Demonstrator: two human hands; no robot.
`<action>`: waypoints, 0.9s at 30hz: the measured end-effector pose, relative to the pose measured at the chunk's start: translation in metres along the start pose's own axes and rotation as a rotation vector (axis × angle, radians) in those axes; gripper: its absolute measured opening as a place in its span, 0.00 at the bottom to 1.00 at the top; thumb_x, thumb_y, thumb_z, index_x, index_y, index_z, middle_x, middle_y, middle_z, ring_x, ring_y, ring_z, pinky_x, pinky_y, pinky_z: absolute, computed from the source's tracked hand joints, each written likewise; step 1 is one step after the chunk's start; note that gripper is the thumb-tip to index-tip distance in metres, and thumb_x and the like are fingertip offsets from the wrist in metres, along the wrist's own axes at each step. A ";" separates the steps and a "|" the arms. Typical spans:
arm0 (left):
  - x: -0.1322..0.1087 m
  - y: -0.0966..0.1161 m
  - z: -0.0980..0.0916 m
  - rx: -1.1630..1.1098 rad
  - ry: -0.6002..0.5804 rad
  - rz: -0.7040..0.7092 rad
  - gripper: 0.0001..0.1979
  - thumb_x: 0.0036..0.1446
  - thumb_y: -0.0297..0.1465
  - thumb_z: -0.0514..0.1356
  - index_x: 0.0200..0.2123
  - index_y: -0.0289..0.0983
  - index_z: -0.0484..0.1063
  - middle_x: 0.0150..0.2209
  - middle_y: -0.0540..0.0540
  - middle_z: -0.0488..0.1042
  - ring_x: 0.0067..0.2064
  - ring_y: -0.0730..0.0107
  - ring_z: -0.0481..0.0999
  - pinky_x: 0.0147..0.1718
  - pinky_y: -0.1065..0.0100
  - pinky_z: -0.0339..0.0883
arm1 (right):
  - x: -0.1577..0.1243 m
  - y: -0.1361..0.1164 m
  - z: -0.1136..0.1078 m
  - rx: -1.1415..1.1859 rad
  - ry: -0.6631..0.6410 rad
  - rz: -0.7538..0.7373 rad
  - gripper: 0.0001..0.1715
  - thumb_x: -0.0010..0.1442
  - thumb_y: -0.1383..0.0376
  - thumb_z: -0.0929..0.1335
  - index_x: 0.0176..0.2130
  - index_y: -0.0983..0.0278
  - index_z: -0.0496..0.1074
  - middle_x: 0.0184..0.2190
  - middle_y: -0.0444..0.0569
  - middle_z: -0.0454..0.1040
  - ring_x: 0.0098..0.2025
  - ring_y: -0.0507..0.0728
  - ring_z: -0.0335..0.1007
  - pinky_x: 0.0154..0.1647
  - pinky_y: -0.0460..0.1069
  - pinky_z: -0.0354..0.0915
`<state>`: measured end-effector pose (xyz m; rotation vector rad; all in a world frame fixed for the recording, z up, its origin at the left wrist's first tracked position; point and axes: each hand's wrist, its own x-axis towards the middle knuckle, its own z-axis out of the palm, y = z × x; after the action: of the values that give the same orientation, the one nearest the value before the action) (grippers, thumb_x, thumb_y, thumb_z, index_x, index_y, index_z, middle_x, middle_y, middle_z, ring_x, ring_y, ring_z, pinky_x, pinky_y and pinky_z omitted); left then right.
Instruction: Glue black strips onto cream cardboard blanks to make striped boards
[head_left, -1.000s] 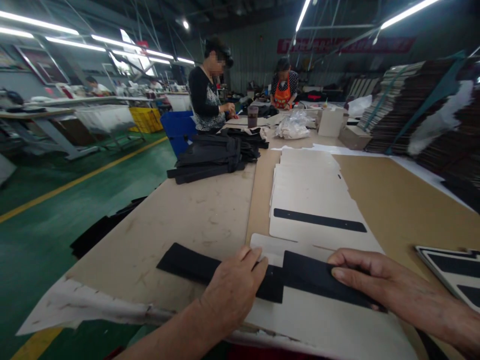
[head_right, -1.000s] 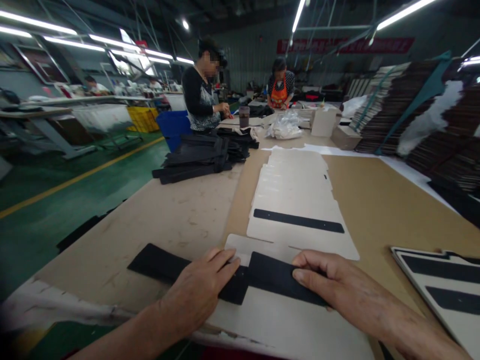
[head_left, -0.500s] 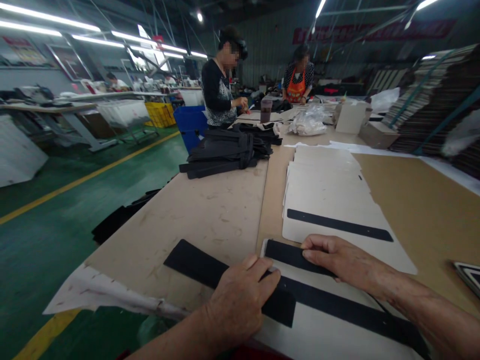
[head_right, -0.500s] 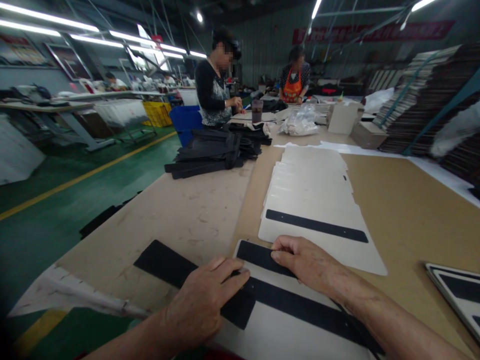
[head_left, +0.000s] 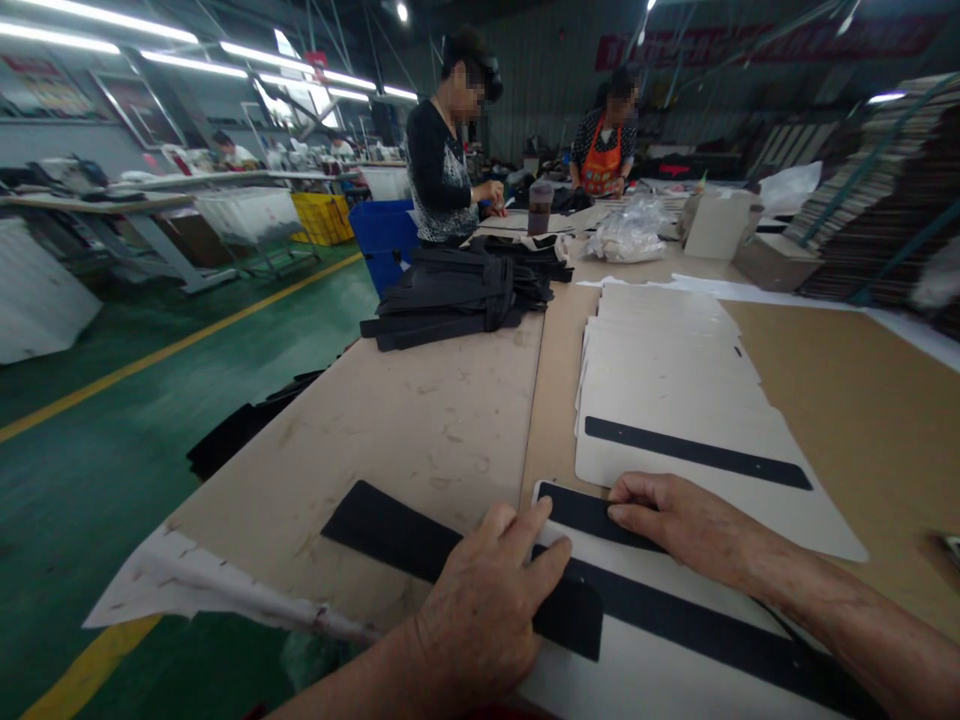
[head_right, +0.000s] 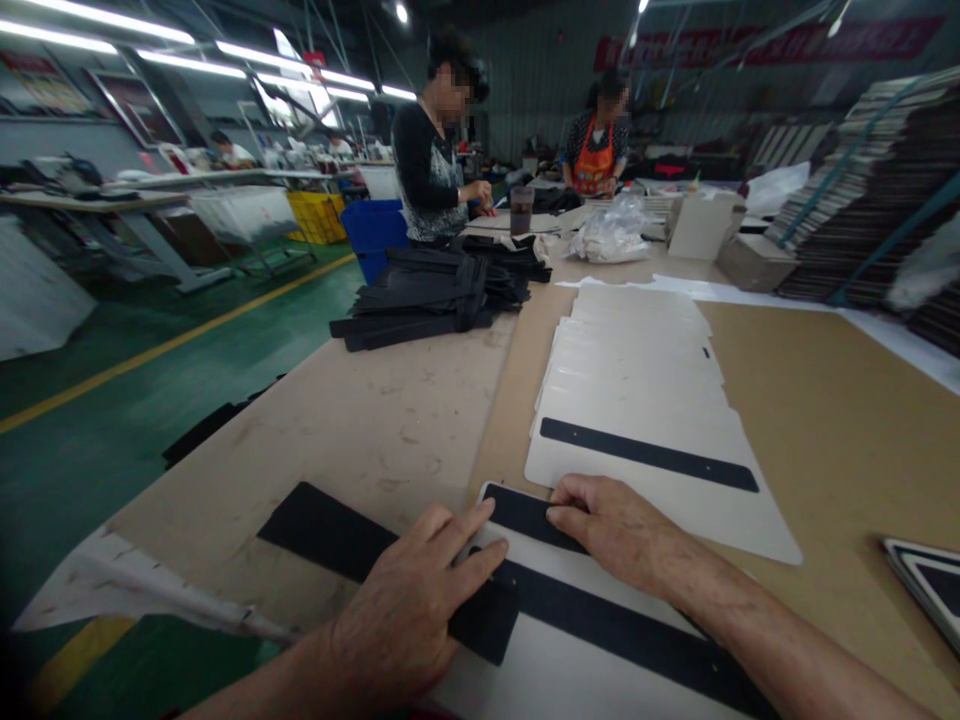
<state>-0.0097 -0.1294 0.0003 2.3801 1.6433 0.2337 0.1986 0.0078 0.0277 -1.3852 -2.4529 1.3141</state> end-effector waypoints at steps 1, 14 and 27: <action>0.000 0.000 0.000 0.001 0.000 -0.002 0.35 0.46 0.24 0.57 0.61 0.38 0.60 0.67 0.36 0.54 0.53 0.49 0.63 0.51 0.48 0.65 | 0.001 0.000 0.000 0.001 0.001 0.002 0.11 0.59 0.60 0.65 0.28 0.62 0.72 0.22 0.42 0.66 0.25 0.51 0.57 0.26 0.47 0.54; 0.002 -0.002 0.005 0.046 0.024 -0.030 0.41 0.39 0.19 0.54 0.60 0.40 0.62 0.67 0.39 0.55 0.55 0.52 0.62 0.54 0.48 0.64 | -0.067 0.056 -0.051 0.340 -0.063 0.091 0.18 0.50 0.57 0.73 0.41 0.59 0.72 0.31 0.42 0.70 0.32 0.53 0.64 0.33 0.47 0.61; 0.000 -0.019 0.016 0.165 0.214 0.086 0.38 0.45 0.18 0.53 0.61 0.45 0.62 0.65 0.46 0.60 0.54 0.54 0.65 0.51 0.52 0.68 | -0.120 0.096 -0.011 0.206 0.556 0.329 0.13 0.55 0.55 0.68 0.37 0.60 0.68 0.26 0.40 0.66 0.30 0.53 0.64 0.33 0.47 0.60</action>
<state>-0.0230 -0.1247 -0.0208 2.6323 1.7131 0.3949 0.3409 -0.0477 0.0112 -1.8410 -1.7397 1.0012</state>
